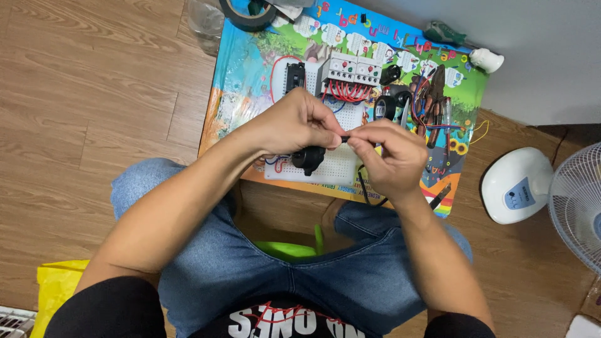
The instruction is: The person is preparing and wiring auxiliary connectors by stripping wires, wrapping them with electrical tape, and inserting them into a connector block.
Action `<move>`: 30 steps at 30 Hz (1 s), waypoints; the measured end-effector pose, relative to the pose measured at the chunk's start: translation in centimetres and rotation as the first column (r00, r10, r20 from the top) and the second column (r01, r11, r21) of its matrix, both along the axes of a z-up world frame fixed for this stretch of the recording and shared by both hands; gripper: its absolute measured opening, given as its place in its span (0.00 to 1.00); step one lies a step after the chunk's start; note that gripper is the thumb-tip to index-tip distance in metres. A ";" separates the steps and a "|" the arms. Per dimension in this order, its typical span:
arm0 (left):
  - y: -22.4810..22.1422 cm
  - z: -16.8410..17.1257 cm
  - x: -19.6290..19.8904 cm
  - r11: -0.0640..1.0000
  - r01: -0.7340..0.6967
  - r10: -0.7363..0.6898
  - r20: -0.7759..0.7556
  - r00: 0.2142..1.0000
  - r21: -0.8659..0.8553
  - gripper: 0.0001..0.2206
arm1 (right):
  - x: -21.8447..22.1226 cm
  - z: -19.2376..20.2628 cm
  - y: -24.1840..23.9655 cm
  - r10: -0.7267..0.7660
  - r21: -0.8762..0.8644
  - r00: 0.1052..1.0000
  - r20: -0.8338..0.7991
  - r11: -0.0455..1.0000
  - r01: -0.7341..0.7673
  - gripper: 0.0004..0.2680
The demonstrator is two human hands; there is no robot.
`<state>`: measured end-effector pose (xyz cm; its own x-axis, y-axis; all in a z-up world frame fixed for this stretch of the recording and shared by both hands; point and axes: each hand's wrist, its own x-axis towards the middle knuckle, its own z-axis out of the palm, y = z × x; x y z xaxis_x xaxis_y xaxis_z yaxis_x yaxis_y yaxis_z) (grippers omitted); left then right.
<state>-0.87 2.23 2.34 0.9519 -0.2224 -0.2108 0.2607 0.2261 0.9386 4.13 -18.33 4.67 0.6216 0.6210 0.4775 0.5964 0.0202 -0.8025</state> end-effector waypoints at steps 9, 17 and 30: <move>0.0 0.4 -0.1 0.978 -0.021 -0.007 0.134 0.991 0.206 0.04 | -0.4 -1.2 -0.4 -0.116 -0.115 0.935 -0.334 0.990 0.081 0.02; 0.1 0.1 -0.3 0.927 -0.013 -0.052 0.162 0.985 0.374 0.03 | -0.3 -3.2 0.4 -0.206 -0.173 0.681 -0.703 0.978 0.117 0.09; 0.3 -0.3 -0.2 0.988 -0.027 0.022 0.037 0.999 0.152 0.04 | -0.1 -2.6 0.0 -0.056 -0.122 0.911 0.409 0.986 0.115 0.02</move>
<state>-1.08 2.49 2.01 0.9642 -0.1667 -0.2064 0.2226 0.0853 0.9712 4.07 -18.29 2.04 0.4479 0.6531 0.6106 0.8639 -0.1401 -0.4838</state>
